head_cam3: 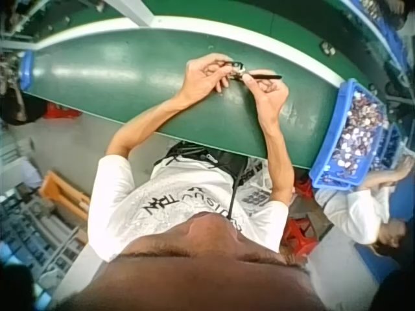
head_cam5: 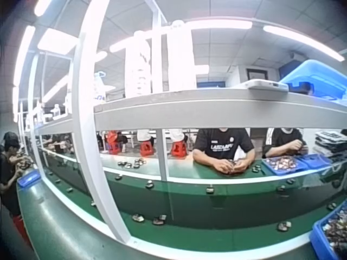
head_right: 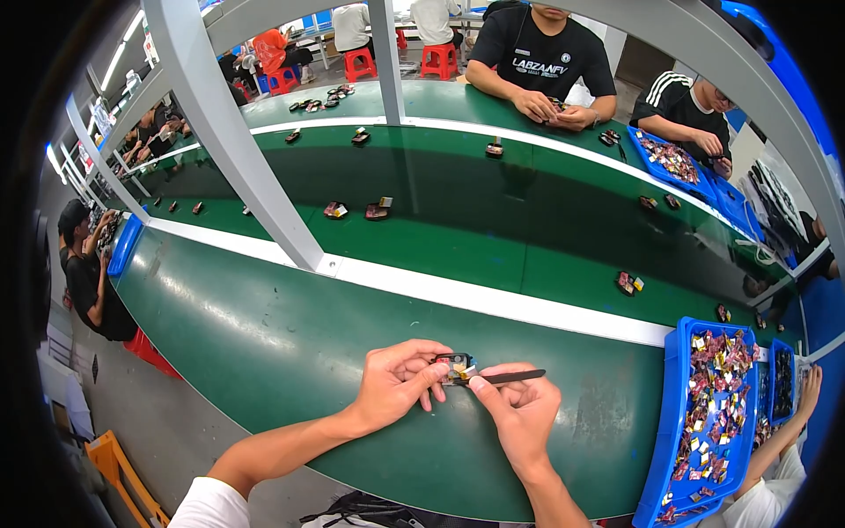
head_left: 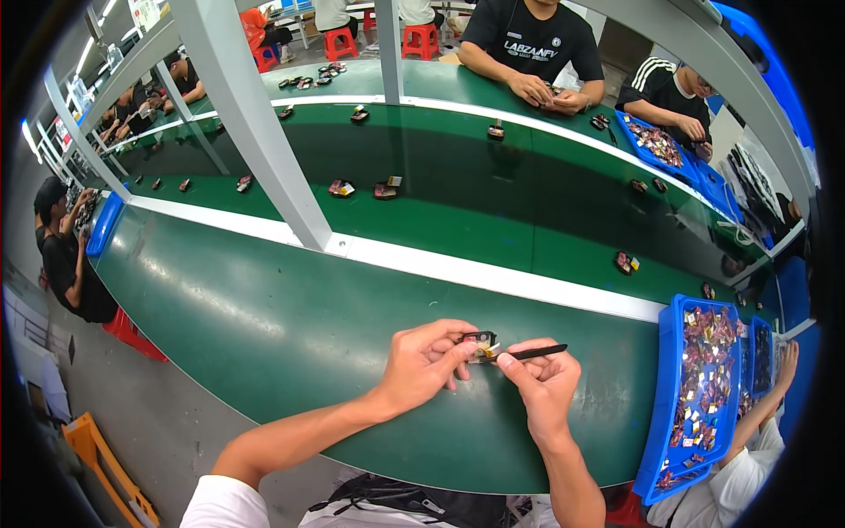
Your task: The recorder is using tweezers to assemble small electronic components on a workbench in a factory setting.
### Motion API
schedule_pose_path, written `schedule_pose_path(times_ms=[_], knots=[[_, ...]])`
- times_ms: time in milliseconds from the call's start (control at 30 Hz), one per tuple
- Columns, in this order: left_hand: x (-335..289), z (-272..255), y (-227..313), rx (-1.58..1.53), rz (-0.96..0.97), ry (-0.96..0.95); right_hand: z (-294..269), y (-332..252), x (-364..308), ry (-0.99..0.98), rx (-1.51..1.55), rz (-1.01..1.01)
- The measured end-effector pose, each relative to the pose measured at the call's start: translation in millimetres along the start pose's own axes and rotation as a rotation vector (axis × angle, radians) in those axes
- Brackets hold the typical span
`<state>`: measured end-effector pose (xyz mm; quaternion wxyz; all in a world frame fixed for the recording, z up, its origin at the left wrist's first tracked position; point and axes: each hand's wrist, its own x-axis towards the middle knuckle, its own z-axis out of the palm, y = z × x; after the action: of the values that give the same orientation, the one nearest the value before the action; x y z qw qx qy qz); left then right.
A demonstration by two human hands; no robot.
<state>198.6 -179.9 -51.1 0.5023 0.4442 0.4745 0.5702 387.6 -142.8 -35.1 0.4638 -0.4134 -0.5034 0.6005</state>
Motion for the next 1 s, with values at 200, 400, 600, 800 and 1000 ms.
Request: schedule_pose_path(times_ms=[200,400,600,800,1000], knots=[[1,2,-5,0.005,-0.004,0.003,-4,3,3,-0.020,0.002,0.017],[6,-1,-3,-0.087,-0.100,-0.083,-6,3,3,-0.021,0.024,0.003],[8,-4,-2,-0.186,-0.173,-0.137,-8,11,0,-0.008,-0.077,-0.213],[10,-3,-2,-0.206,-0.172,-0.149,-4,12,-1,0.042,-0.307,-0.494],[10,-2,-3,-0.201,-0.150,-0.142,-7,15,0,0.034,-0.326,-0.514]])
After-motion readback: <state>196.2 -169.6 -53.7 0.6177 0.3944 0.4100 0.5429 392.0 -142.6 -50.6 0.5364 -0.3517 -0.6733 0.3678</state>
